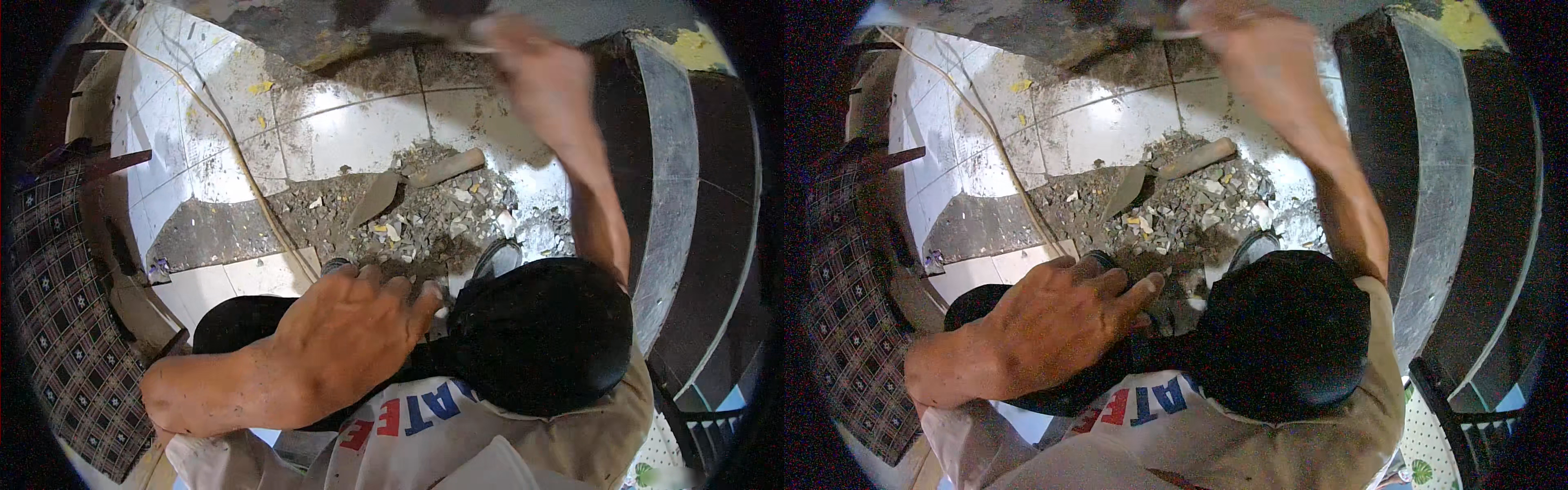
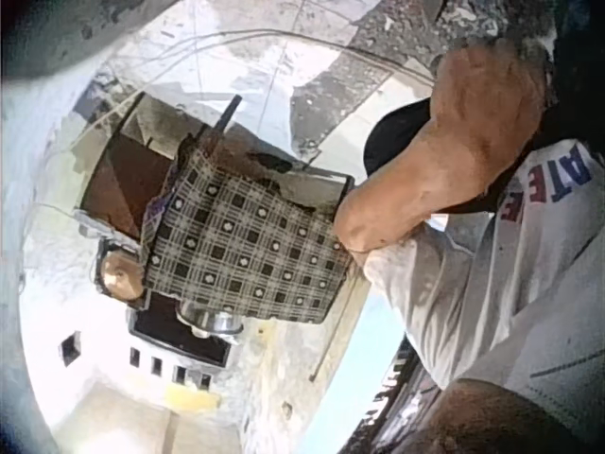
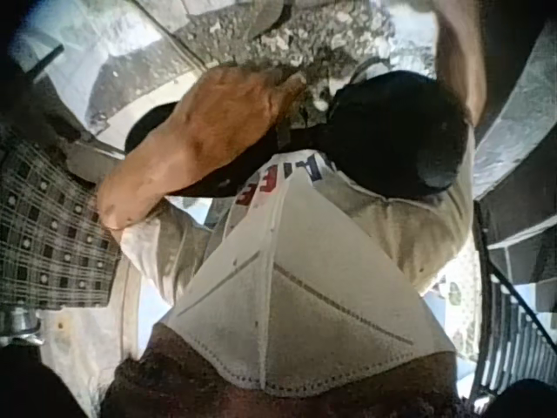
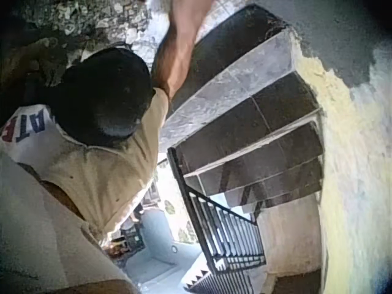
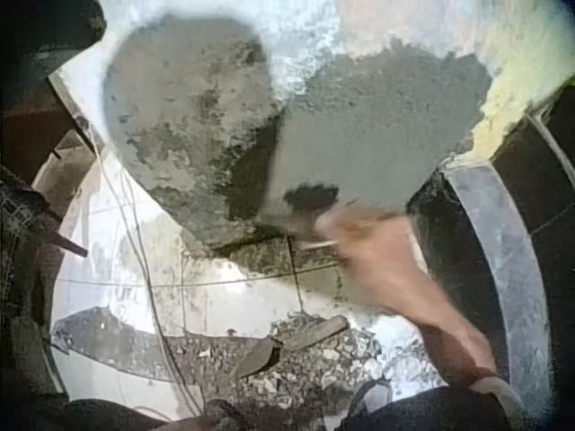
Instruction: Applying plaster or cement mix to a damaged section of a wall near the floor using a trowel.
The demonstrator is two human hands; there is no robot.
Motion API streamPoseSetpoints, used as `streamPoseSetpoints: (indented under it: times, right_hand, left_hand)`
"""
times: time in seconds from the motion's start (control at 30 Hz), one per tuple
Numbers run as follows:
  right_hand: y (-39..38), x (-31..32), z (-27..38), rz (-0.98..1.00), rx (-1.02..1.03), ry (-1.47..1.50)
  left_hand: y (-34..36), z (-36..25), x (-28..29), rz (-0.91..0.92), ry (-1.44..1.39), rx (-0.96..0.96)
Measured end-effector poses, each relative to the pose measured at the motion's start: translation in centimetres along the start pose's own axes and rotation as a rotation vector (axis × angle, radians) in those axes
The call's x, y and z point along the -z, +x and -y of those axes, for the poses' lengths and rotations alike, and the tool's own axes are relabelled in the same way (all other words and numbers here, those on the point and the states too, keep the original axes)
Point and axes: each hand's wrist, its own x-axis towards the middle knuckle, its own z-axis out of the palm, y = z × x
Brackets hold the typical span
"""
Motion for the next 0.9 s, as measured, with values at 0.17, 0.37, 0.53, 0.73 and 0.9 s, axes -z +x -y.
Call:
streamPoseSetpoints:
  times: [0.17, 0.37, 0.53, 0.73, 0.9]
  right_hand:
    - [0.4, -14.4, 3.6, 0.391, 0.204, -0.026]
    - [6.6, -5.1, 2.6, -0.135, -0.041, 0.077]
    - [1.0, 10.8, -3.1, -0.716, -0.33, 0.296]
    - [0.4, 11.6, -13.8, -0.982, -0.502, 0.101]
    - [4.9, 2.5, -1.6, -0.641, -0.527, -0.052]
  left_hand:
    - [-0.3, -0.8, -0.6, -0.098, -0.008, -0.06]
    - [-1.6, -0.1, -2.0, -0.193, -0.033, -0.019]
    - [-2.3, 0.2, -1.5, -0.191, -0.026, -0.056]
    - [-2.1, -0.7, -0.4, -0.068, -0.033, -0.021]
    - [-1.5, -1.1, -0.1, -0.033, -0.073, 0.107]
